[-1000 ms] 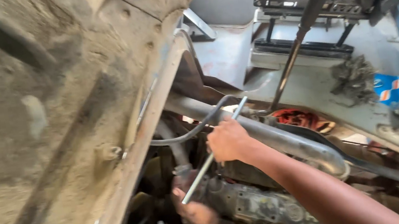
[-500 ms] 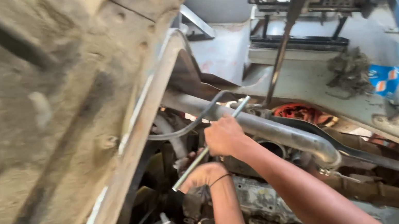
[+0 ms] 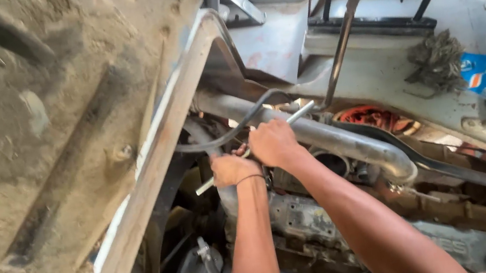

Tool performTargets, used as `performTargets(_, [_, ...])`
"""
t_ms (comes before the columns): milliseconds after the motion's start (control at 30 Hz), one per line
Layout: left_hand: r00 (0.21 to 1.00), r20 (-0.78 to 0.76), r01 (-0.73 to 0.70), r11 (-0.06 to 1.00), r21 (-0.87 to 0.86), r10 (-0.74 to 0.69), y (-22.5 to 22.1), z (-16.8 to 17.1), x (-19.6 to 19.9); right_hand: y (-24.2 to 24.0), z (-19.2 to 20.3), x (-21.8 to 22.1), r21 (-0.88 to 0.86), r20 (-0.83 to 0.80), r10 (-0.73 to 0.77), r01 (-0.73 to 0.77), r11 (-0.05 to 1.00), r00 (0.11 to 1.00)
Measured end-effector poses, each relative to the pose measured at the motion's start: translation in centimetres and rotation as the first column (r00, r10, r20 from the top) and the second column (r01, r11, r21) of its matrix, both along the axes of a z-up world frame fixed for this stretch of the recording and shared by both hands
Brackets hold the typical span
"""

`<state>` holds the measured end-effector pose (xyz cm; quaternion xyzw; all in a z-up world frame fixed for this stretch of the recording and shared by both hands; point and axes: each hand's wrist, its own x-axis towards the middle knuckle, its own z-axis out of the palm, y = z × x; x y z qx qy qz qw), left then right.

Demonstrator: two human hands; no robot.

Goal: Repairing or assembling components of a large vehicle engine using various tools.

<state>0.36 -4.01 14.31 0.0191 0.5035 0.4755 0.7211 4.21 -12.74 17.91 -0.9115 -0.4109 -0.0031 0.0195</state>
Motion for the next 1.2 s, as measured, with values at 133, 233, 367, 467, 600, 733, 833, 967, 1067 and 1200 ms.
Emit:
performTargets(133, [0.992,0.111,0.043,0.984,0.176,-0.063,1.8,-5.7,2.8,0.3,-1.6,1.1,0.089,0.022,-0.047,0.045,0.995,0.999])
performTargets(233, [0.986,0.119,0.091,0.975,0.202,-0.117,1.1,-6.2,2.3,-0.2,-3.2,1.1,0.104,0.03,-0.088,0.084,0.991,0.996])
performTargets(367, [0.927,-0.299,0.359,0.773,0.523,-0.228,-1.7,-4.1,-3.0,-1.4,1.9,-0.3,-0.03,-0.089,-0.024,0.022,0.999,0.996])
performTargets(467, [0.823,-0.477,0.553,0.236,0.799,-0.309,-3.4,-7.2,-8.5,-3.0,3.4,-1.2,-0.034,0.0,0.203,-0.203,0.979,0.979])
performTargets(600, [0.786,-0.617,0.597,-0.216,0.773,-0.036,-0.9,-10.8,-12.3,-3.3,5.4,-4.9,0.071,0.144,0.443,-0.455,0.888,0.885])
performTargets(733, [0.494,-0.865,0.753,-0.453,0.478,-0.091,1.0,-13.9,-13.8,-2.5,5.7,-7.7,0.06,0.242,0.597,-0.626,0.777,0.765])
performTargets(833, [0.338,-0.897,0.795,-0.423,0.435,-0.286,1.0,-11.8,-15.4,-1.8,4.9,-8.9,0.088,0.222,0.597,-0.625,0.775,0.771])
performTargets(967, [0.216,-0.887,0.891,-0.289,0.35,-0.409,1.1,-14.0,-17.0,-0.7,2.7,-9.9,0.065,0.19,0.605,-0.625,0.778,0.773])
performTargets(1067, [0.276,-0.919,0.895,-0.272,0.352,-0.282,1.2,-16.9,-17.4,-0.2,0.6,-10.4,0.036,0.236,0.638,-0.663,0.748,0.733])
performTargets(1200, [0.287,-0.931,0.901,-0.268,0.342,-0.223,0.9,-17.7,-17.6,0.0,0.1,-10.9,0.056,0.246,0.645,-0.675,0.736,0.724])
